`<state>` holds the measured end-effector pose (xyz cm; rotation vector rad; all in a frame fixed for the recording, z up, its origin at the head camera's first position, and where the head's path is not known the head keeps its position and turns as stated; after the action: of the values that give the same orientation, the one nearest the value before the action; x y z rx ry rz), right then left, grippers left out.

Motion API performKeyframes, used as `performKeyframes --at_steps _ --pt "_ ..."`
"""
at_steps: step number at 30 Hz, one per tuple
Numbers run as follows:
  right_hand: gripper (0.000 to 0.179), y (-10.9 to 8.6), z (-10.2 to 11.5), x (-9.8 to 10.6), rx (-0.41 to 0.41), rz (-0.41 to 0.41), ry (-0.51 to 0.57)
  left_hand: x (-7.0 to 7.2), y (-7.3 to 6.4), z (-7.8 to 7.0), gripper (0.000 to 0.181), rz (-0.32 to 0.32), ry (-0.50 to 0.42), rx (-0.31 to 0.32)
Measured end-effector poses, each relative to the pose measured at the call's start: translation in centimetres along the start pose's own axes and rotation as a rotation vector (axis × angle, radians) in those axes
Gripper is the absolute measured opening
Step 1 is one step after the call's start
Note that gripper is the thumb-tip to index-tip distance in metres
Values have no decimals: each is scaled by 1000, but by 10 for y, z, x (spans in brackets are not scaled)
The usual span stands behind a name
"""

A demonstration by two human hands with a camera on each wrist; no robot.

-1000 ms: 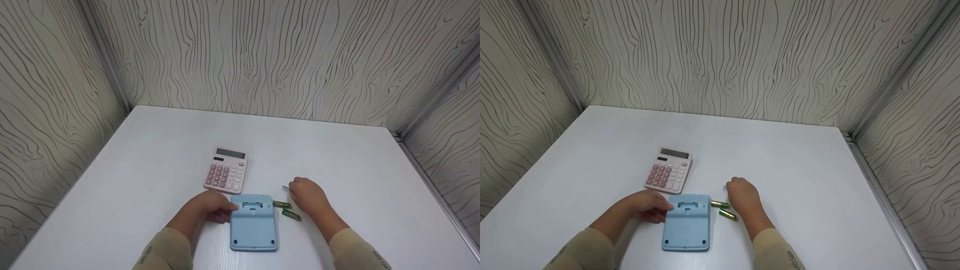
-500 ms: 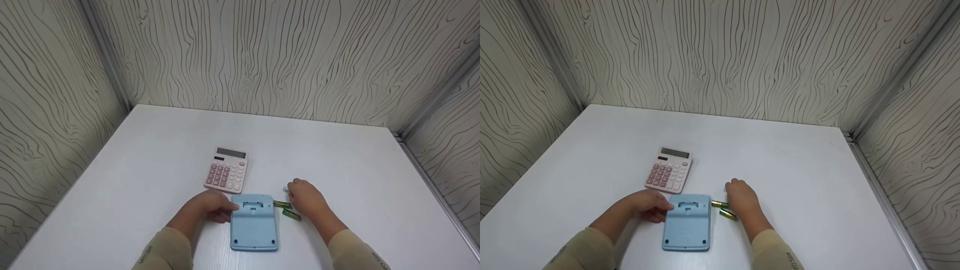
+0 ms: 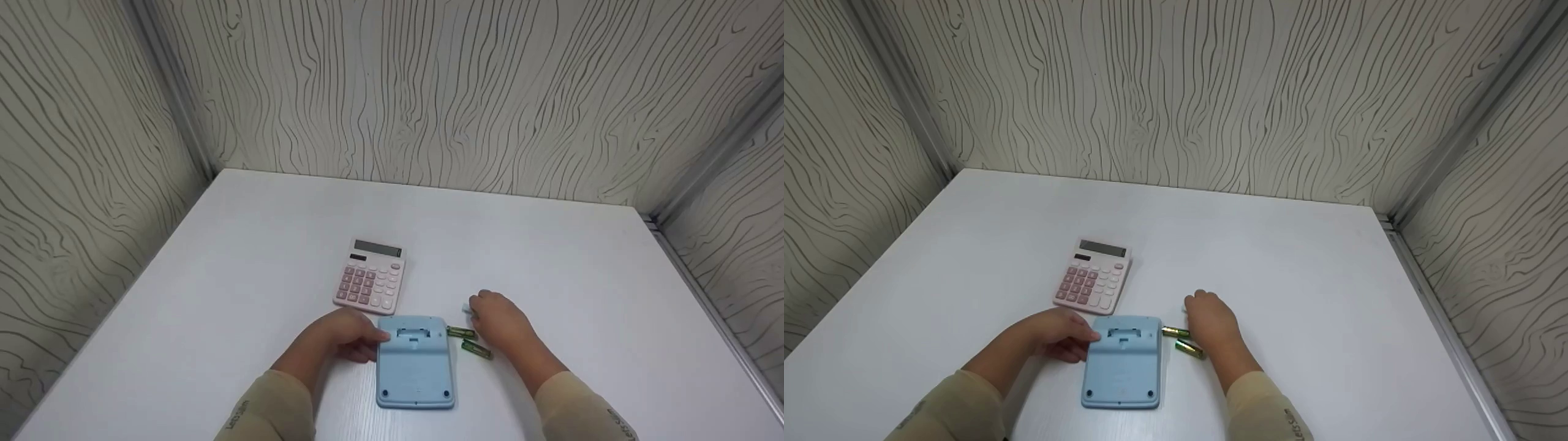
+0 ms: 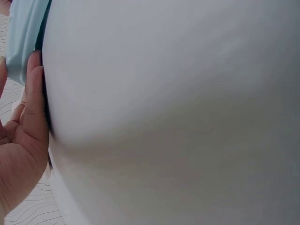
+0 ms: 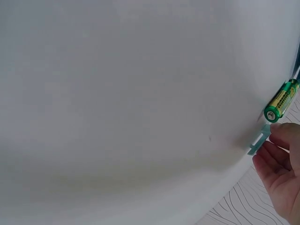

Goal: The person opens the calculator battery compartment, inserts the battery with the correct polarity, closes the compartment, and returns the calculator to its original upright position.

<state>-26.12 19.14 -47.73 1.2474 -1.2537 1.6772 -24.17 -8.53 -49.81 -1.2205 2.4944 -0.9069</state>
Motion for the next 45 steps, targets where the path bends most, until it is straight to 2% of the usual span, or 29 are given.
performKeyframes --at_steps 7,16,22,25,35,45 --pt "16 -3 5 8 13 3 41 0 -1 -1 26 -17 10 11" --pt "20 -8 28 13 58 37 94 1 -1 -1 27 -21 20 11" --pt "9 -8 38 5 68 84 100 0 -1 -1 27 -25 5 6" --pt "4 -6 39 2 70 85 98 0 -1 -1 27 -24 8 7" --pt "9 -3 37 -2 65 43 75 0 0 1 27 -10 11 -6" --pt "8 -2 37 -3 62 49 56 0 1 1 27 -16 8 -10"
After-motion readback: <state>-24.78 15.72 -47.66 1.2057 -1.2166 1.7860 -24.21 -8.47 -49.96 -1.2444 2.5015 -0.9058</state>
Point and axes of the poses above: each hand's wrist, its own y-axis towards the middle knuckle, its own x-axis out of the back of the hand, z = x × y, the point moved 1 cm from there along y, towards the middle knuckle, and after that the axes turned 14 degrees about z, right-handed, at the moved point
